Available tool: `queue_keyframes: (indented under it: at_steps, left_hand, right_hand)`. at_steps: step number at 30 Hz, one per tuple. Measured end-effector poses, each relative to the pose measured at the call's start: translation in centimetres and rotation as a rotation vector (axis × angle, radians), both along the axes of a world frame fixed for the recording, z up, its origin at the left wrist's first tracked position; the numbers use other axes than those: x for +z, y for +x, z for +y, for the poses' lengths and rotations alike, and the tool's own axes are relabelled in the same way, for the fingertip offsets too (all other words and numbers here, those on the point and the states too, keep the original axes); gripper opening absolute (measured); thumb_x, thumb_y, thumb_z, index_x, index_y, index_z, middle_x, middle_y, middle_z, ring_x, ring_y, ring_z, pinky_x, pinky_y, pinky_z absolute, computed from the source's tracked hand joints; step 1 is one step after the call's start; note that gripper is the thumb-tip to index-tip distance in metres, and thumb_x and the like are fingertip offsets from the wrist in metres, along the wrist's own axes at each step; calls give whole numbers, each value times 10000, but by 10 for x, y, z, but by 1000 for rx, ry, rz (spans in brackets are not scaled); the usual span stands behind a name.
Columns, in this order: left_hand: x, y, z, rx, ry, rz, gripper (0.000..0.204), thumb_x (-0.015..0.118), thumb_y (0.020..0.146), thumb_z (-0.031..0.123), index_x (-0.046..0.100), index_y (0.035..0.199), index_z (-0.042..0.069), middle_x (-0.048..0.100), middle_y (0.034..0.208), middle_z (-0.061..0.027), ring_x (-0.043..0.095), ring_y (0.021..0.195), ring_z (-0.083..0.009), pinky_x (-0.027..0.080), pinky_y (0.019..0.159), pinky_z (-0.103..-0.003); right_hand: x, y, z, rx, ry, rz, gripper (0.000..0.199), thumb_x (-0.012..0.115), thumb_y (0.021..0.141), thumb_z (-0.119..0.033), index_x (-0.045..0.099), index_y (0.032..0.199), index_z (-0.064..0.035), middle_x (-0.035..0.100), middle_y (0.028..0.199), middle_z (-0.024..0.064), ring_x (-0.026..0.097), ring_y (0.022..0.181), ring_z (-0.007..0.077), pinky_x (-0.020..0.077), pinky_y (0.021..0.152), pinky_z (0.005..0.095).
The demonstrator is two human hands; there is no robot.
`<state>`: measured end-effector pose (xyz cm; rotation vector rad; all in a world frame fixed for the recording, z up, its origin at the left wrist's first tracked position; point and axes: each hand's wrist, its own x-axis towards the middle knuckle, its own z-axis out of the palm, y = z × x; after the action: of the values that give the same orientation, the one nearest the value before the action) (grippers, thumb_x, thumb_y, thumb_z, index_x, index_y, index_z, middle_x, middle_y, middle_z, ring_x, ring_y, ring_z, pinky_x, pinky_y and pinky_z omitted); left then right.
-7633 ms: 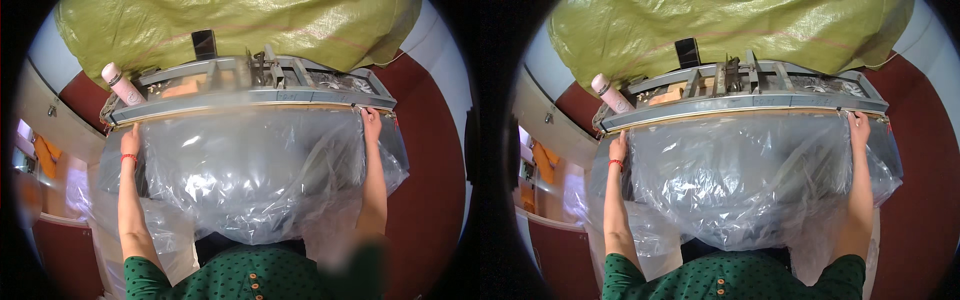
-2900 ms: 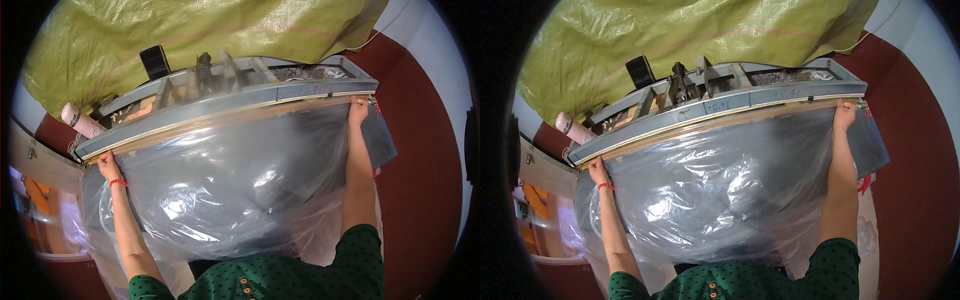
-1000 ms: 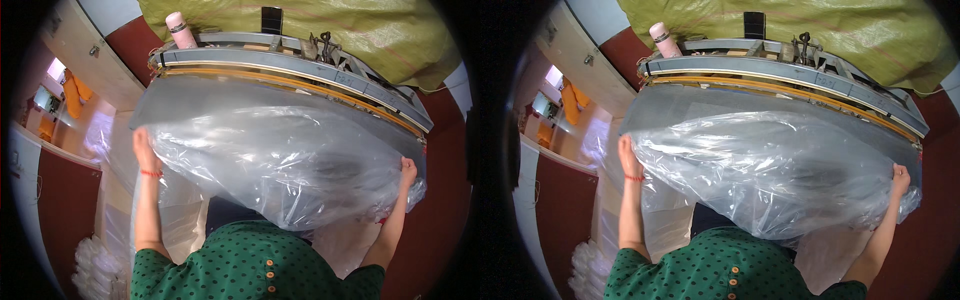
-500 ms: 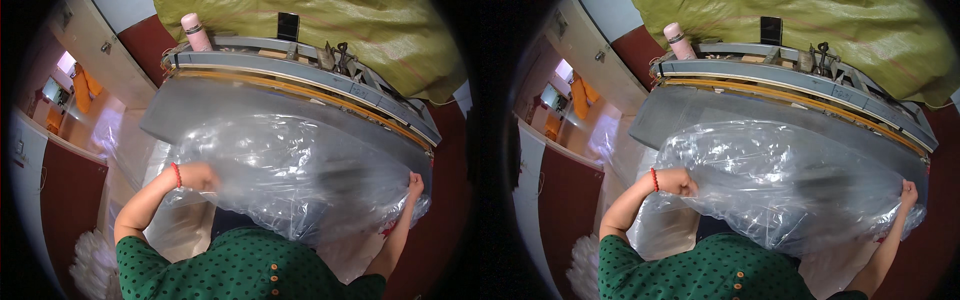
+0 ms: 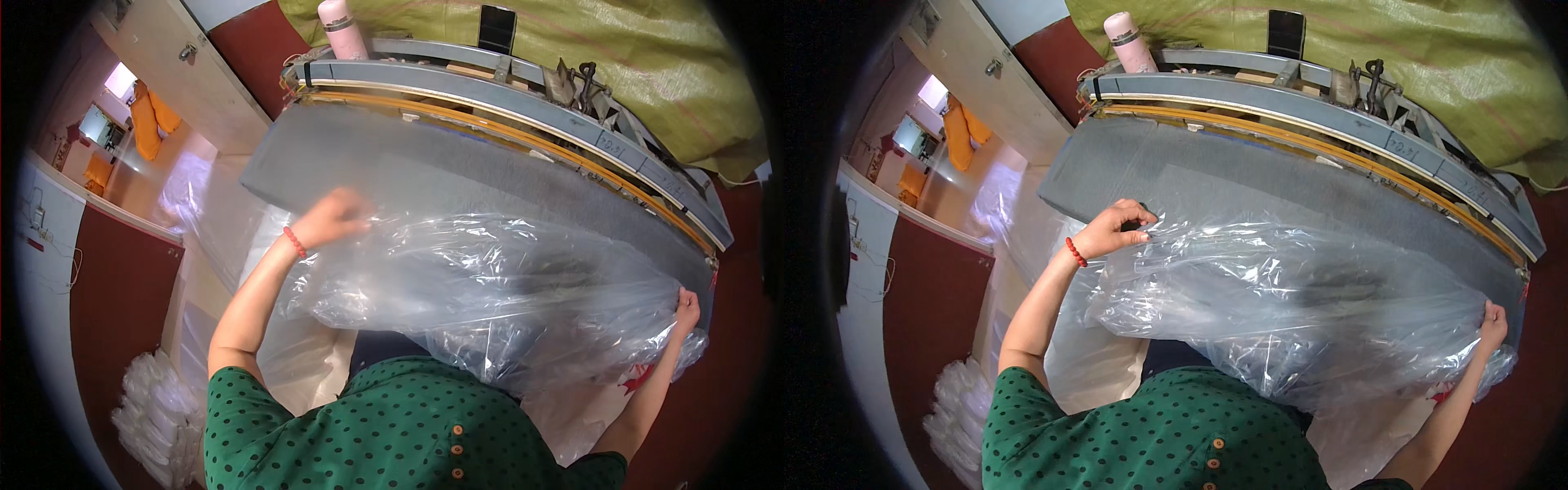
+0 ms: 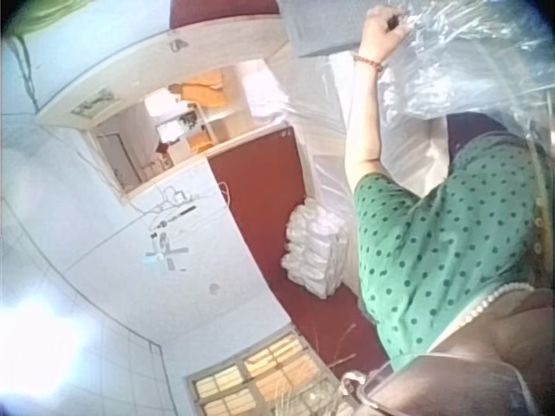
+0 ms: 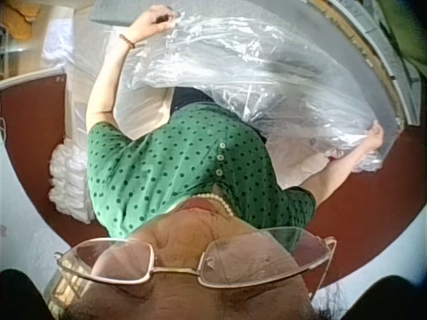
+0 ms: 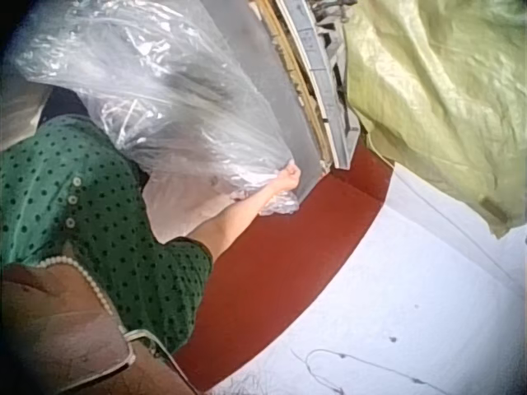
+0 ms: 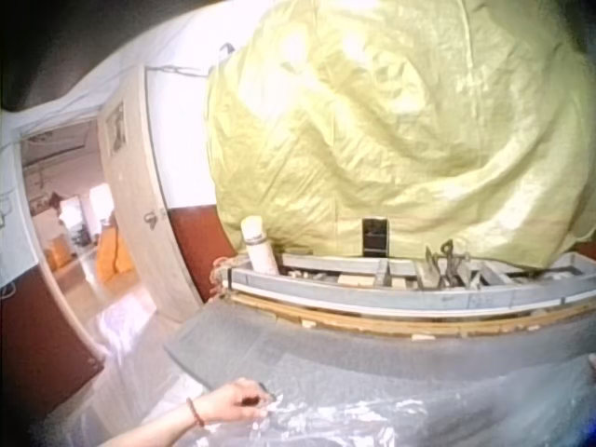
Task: The recorder uses a manual heat sealer to seal large plastic bags.
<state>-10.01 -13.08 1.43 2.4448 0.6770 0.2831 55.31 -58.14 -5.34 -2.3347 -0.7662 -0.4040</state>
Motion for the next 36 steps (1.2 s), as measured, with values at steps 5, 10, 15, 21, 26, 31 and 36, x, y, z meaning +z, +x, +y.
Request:
queue_keyframes:
  at_steps: [5,10,15,21,26,31,36]
  left_hand:
    - [4,7,-7,-95,100,2,200,685,689,141,550,804,47,514,833,-54,473,837,-217,382,764,-303]
    - [10,6,-7,-39,108,46,196,657,729,115,472,742,52,528,829,-53,483,837,-190,389,741,-292]
    - [37,9,-11,122,-980,-422,169,573,825,124,409,848,88,525,792,-42,493,755,-123,395,640,-227]
    - [31,6,-3,124,-1101,-591,221,631,783,165,431,854,106,491,717,-27,421,636,-77,324,544,-190]
    - [26,11,17,147,-944,-581,165,597,789,54,439,822,87,499,744,-8,442,658,-58,361,586,-189]
    - [-19,41,56,283,-126,-400,129,578,775,-10,459,789,35,501,739,16,455,699,-40,396,619,-185]
    - [-22,74,45,402,197,-292,167,622,708,13,525,845,17,559,710,-71,534,672,-158,423,622,-244]
  right_hand:
    - [-2,2,0,-20,16,16,294,593,811,-283,525,703,-19,408,577,-25,354,568,75,347,530,220]
    - [-3,9,-2,3,-7,53,282,584,820,-275,531,709,-21,420,587,-38,363,578,60,346,540,206]
    - [-7,10,-5,18,55,16,296,607,793,-303,541,726,-22,456,574,20,399,565,91,382,550,248]
    - [1,-2,3,-17,31,-10,286,602,798,-288,537,726,-19,448,577,13,395,567,89,379,547,246]
    - [-3,5,-4,-5,33,1,289,600,800,-286,529,718,-18,433,571,14,379,559,90,371,539,245]
    - [1,2,0,-26,42,21,293,600,803,-286,535,711,-16,439,572,1,382,566,87,368,548,239]
    - [-1,-1,-1,-31,111,6,285,600,803,-283,550,722,-14,450,586,-18,388,582,80,365,561,228]
